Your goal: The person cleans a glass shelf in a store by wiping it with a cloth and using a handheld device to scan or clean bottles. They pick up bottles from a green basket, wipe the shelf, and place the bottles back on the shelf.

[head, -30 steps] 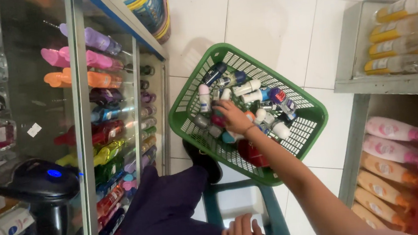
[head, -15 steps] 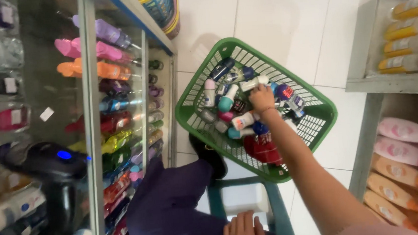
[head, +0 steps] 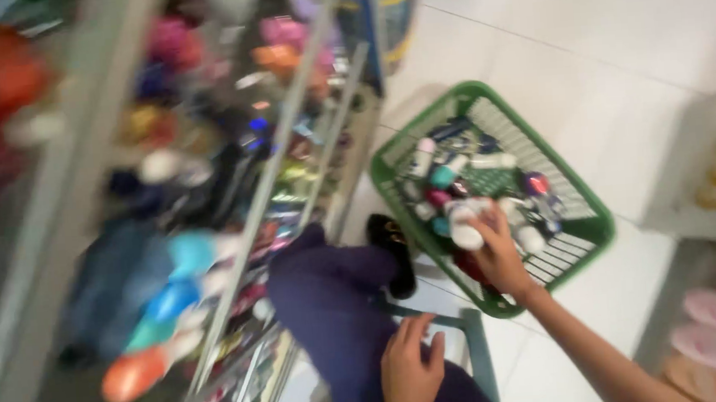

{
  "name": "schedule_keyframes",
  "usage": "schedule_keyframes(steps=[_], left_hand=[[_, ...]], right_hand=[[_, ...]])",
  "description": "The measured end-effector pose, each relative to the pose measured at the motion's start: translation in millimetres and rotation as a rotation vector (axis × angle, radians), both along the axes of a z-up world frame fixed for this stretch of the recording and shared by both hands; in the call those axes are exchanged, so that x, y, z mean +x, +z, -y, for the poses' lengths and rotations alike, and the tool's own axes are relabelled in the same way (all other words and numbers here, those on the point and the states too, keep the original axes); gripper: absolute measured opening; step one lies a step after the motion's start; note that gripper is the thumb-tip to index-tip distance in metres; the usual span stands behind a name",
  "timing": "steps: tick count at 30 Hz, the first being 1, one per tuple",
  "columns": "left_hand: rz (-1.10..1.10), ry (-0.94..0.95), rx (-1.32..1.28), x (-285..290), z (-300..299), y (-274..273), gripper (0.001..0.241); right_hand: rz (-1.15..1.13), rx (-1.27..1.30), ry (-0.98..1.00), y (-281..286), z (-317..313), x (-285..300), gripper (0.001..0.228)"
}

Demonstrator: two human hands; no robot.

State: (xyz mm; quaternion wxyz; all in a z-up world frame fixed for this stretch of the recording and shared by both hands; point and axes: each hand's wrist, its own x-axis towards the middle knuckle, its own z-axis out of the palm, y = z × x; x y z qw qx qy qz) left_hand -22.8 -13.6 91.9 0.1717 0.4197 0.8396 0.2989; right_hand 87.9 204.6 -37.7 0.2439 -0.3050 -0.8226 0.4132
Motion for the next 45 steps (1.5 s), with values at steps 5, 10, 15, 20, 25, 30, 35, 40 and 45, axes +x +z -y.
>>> schedule_keyframes(steps=[5,10,15,20,25,30,35,40,45], left_hand=[[0.926,0.361,0.367,-21,36,47,0.058],[1.411,0.629,0.686,-26,124,80,0.052],[1.122,0.518,0.754,-16,188,101,0.050],[0.739,0.403,0.724,-5,204,130,0.050],[0.227,0.249,0.615,-45,179,185,0.048],[-0.482,0.513,0.534,-149,124,201,0.057],[-0.383,0.770,-0.049,-245,75,159,0.047],[-0.381,0.853,0.135,-291,51,91,0.045],[-0.247,0.920,0.458,-298,45,92,0.037]], right_hand=[[-0.264,-0.179,0.261,94,121,0,0.060],[-0.308,-0.033,0.687,127,205,11,0.055],[-0.346,-0.428,0.873,143,260,6,0.050],[-0.095,-1.750,0.495,208,278,-23,0.058],[-0.092,-1.491,0.726,181,250,-15,0.043],[-0.111,-1.364,0.710,196,236,-23,0.043],[-0.128,-1.247,0.657,194,230,-27,0.062],[-0.206,-1.290,0.588,206,239,-27,0.070],[-0.194,-1.314,0.526,225,239,-33,0.069]])
